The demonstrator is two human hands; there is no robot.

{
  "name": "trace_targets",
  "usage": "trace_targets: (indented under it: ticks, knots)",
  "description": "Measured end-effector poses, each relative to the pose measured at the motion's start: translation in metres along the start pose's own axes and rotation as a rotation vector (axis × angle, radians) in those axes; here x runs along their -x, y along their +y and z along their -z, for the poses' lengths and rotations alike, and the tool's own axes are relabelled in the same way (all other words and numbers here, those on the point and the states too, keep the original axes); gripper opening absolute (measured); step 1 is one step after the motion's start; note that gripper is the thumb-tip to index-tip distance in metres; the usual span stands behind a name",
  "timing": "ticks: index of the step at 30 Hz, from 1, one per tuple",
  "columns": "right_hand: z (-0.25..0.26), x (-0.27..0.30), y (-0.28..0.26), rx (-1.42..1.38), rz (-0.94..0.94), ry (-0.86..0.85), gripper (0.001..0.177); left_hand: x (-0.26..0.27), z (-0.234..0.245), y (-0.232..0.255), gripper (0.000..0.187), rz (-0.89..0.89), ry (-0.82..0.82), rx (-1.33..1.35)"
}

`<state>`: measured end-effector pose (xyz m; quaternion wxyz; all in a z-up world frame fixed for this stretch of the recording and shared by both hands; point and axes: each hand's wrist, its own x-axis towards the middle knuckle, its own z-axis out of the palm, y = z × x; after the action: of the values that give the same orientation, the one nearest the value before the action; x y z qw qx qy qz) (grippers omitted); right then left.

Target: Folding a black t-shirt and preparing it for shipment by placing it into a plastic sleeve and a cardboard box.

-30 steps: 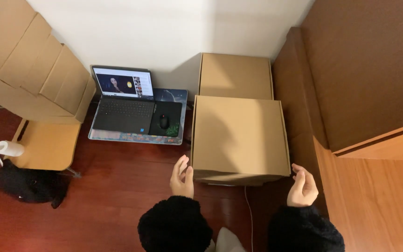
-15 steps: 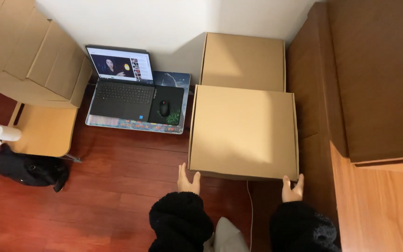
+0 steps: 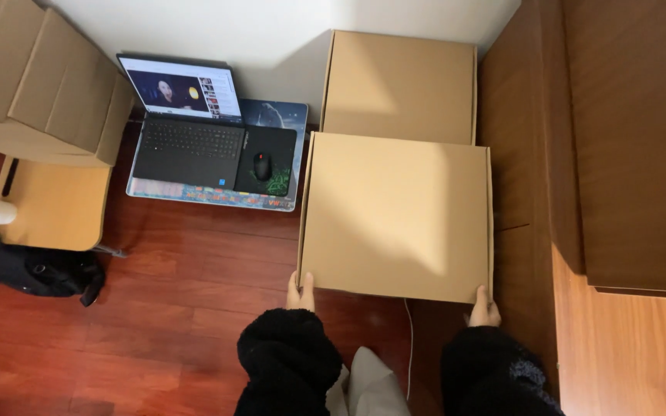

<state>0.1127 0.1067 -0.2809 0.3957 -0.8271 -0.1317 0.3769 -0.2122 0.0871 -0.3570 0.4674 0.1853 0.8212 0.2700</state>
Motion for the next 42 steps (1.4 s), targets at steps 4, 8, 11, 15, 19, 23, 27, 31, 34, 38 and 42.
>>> trace_targets:
  ticks: [4,8,11,15,19,23,27,31,34,38,42]
  knots:
    - [-0.008,0.117,-0.122,-0.244,-0.292,-0.135,0.081,0.008,-0.002,0.007,0.069,0.029,-0.008,0.198]
    - [-0.009,0.086,-0.101,-0.393,-0.409,-0.118,0.094,0.009,-0.008,0.005,0.067,0.033,0.031,0.316]
    - [-0.009,0.070,-0.093,-0.459,-0.404,-0.105,0.098,0.020,-0.006,0.020,0.066,-0.010,0.024,0.408]
    - [-0.005,0.075,-0.093,-0.589,-0.356,-0.114,0.097,0.039,0.004,0.046,0.059,-0.085,0.020,0.596]
    - [-0.007,0.067,-0.085,-0.644,-0.317,-0.122,0.082,0.055,0.011,0.072,0.058,-0.117,0.069,0.659]
    - [-0.003,0.047,-0.063,-0.650,-0.231,-0.106,0.070,0.081,0.026,0.104,0.053,0.089,0.071,0.829]
    - [0.002,0.071,-0.078,-0.666,-0.239,-0.066,0.078,0.083,0.035,0.107,0.053,0.079,0.092,0.901]
    - [0.008,0.088,-0.071,-0.701,-0.258,-0.032,0.080,0.101,0.052,0.108,0.052,0.050,0.121,0.907]
    - [0.013,0.137,-0.109,-0.587,-0.306,0.030,0.067,0.133,0.075,0.125,0.045,0.117,0.104,0.816]
    - [0.020,0.165,-0.122,-0.544,-0.273,0.012,0.068,0.148,0.092,0.122,0.045,0.112,0.114,0.853]
    - [0.026,0.179,-0.129,-0.558,-0.189,-0.043,0.055,0.184,0.118,0.137,0.043,0.067,0.115,0.928]
